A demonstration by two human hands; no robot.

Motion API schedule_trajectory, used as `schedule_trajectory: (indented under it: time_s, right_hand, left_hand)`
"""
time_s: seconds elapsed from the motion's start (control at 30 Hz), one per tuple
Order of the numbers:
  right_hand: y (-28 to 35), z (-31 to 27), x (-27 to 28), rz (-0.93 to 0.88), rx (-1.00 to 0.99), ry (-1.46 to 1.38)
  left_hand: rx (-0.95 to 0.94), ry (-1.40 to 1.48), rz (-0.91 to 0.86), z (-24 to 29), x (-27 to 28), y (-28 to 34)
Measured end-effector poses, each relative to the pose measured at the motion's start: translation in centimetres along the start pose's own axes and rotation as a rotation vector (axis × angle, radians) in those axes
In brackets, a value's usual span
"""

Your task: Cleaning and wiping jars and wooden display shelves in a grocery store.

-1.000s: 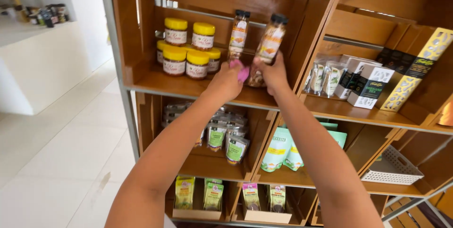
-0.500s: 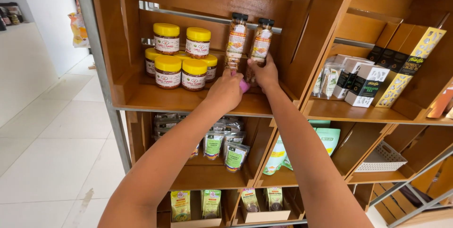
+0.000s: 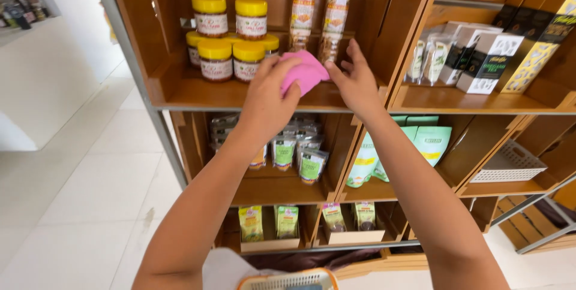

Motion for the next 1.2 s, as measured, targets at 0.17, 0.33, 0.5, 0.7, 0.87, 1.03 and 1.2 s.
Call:
schedule_trajectory:
  time_s: [0.17,0.33,0.5,0.7,0.87,1.03,1.2]
  right_hand:
    - [14.7,-3.4,-1.0,-0.215,0.01,-0.349]
    - [26.5,3.7,-1.7,-0.333,-0.509,-0.771]
    - [36.8,13.0,0.1,-0.259,-0.845,-0.976]
    - [45.6,20.8,2.0,-0.282,-0.971,-0.908]
    - [50.4,24.4,0.1,-0.285,-1.008,-0.85]
    - [56.1,31.1,-1.9,-0.22,-1.12,-0.889]
    - [63.8,38.3,-3.4,-0.178,-1.361,-0.929]
  left_hand:
    - [0.097,0.062,0.052,4.8,2.4,8.4]
    - [0.175,0.115,-0.009,9.3,-2.4,19.0]
    - [0.607,0.213,-0.186,9.4,-9.9,31.7]
    - [0.641,0.003,-0.205,11.6,-10.3,40.1]
    - [0.81,-0.033,-0.2,9.9,-10.9,46.8]
    - [0.853,-0.112,-0.375,7.1,-14.2,53.5]
    - [1.177,-0.009,-0.534,3.2,-15.7,62.8]
Point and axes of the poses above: each hand's wrist, its own y-axis away from the middle knuckle, its own x-axis out of the back of the hand, z = x × y, the point moved 8 cm from there along -y, towards the middle knuckle, and after that the axes turned 14 degrees about -y, right-handed, at the moved point
